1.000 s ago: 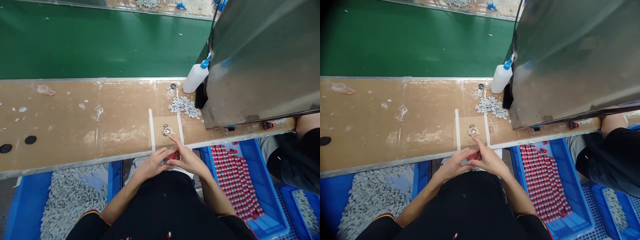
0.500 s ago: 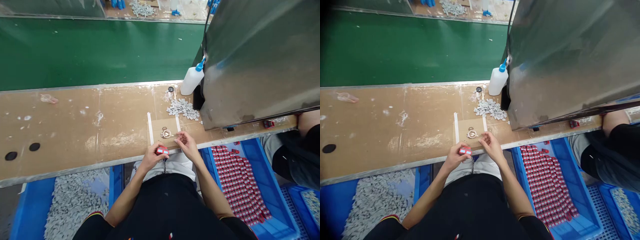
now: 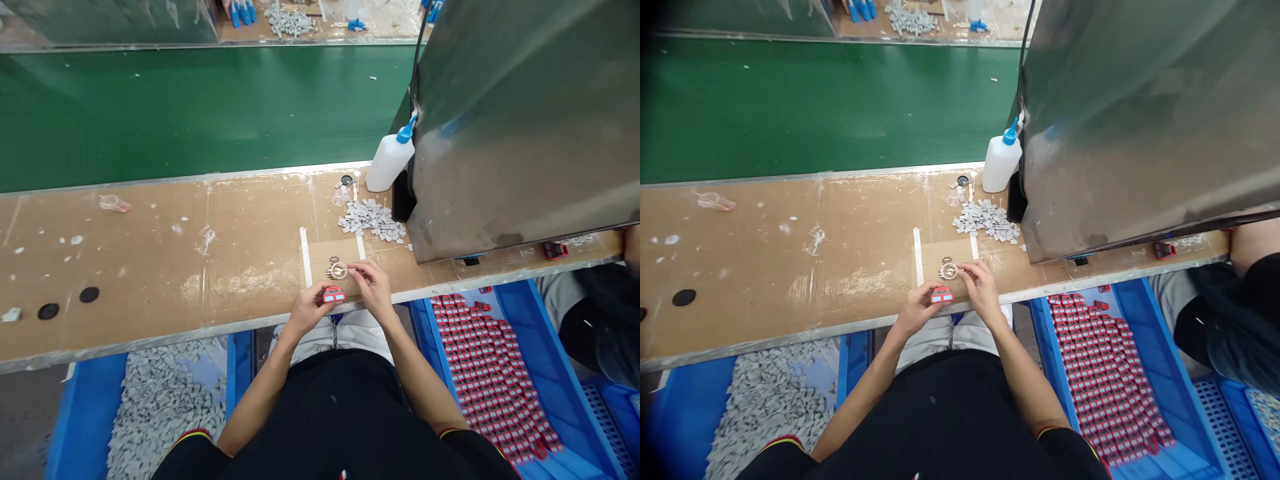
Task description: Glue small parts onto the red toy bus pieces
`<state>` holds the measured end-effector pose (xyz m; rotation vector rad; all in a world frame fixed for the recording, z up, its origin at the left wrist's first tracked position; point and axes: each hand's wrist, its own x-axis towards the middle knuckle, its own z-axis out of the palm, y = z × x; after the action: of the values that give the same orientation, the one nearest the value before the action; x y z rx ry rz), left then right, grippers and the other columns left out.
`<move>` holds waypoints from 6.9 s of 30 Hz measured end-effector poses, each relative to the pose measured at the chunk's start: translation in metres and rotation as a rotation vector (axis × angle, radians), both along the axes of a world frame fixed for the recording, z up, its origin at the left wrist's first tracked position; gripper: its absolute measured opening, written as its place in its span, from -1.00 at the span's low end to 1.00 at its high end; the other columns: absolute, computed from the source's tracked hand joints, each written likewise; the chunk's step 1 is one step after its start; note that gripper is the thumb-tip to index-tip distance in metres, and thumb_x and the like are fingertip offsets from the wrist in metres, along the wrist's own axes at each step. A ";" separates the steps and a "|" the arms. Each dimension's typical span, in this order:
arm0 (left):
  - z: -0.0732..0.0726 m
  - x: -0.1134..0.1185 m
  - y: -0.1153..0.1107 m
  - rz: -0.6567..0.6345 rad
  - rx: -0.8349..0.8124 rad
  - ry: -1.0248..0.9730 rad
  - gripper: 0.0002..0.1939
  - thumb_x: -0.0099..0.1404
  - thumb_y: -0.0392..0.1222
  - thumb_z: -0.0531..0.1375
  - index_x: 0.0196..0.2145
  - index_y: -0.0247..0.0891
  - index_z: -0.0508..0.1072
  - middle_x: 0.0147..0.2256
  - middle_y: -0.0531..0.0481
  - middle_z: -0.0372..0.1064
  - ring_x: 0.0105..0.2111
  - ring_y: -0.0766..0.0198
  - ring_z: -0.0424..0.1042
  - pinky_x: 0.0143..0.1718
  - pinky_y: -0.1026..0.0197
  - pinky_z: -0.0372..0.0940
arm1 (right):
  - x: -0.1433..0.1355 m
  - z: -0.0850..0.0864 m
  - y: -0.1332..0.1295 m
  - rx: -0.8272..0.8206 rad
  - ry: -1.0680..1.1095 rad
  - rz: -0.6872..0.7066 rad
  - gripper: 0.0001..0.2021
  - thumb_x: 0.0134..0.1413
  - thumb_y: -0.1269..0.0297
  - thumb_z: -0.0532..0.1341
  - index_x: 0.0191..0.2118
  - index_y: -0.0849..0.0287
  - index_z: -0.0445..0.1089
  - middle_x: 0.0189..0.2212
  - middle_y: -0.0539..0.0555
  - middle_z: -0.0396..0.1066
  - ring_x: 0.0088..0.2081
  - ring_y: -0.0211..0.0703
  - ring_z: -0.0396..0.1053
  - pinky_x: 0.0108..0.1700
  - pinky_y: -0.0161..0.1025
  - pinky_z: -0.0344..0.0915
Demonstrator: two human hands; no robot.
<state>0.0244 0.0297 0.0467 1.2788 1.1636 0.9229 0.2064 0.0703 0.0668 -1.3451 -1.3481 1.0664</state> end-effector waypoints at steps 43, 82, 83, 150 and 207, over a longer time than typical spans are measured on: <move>0.000 0.003 -0.003 -0.004 0.097 0.102 -0.77 0.31 -0.11 0.30 -0.12 -0.25 0.56 -0.21 -0.09 0.63 -0.32 0.21 0.62 -0.28 0.21 0.56 | -0.001 0.030 -0.038 0.271 -0.308 0.132 -0.80 0.37 0.28 0.15 -0.16 0.06 0.55 -0.27 0.12 0.61 -0.24 -0.07 0.58 -0.16 -0.18 0.52; -0.001 -0.003 -0.003 -0.042 0.056 -0.006 -0.72 0.27 -0.08 0.33 -0.10 -0.26 0.57 -0.18 -0.12 0.64 -0.25 0.12 0.66 -0.21 0.14 0.58 | 0.033 0.002 0.062 0.238 -0.635 0.115 -0.76 0.32 0.40 0.08 -0.05 0.13 0.47 -0.11 0.19 0.48 -0.12 -0.01 0.46 -0.05 -0.11 0.42; -0.001 -0.003 -0.003 -0.039 0.056 -0.011 -0.72 0.28 -0.07 0.33 -0.11 -0.26 0.57 -0.17 -0.13 0.64 -0.24 0.12 0.66 -0.20 0.13 0.58 | 0.033 0.000 0.071 0.236 -0.675 0.154 -0.77 0.30 0.43 0.10 -0.07 0.14 0.48 -0.11 0.19 0.47 -0.12 0.00 0.46 -0.04 -0.11 0.41; -0.007 -0.011 -0.005 -0.171 0.203 0.104 -0.72 0.25 -0.29 0.34 -0.06 -0.22 0.61 -0.16 -0.10 0.68 -0.22 0.12 0.68 -0.13 0.14 0.55 | 0.010 0.034 -0.038 0.004 -0.435 0.466 -0.80 0.32 0.45 0.19 -0.20 0.14 0.58 -0.36 0.07 0.45 -0.32 -0.16 0.44 -0.24 -0.28 0.33; 0.117 -0.010 -0.033 0.020 0.505 0.048 -0.92 0.35 -0.37 0.27 -0.29 -0.22 0.53 -0.20 -0.13 0.60 -0.20 0.15 0.59 -0.16 0.10 0.47 | 0.006 0.102 -0.067 0.383 -0.090 0.386 -0.80 0.31 0.40 0.27 0.01 0.05 0.41 -0.22 0.11 0.46 -0.11 -0.10 0.51 -0.10 -0.18 0.50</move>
<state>0.0145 -0.0031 0.1640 1.6989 1.0128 1.2582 0.2121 0.0035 0.1693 -0.8789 -1.8223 0.9367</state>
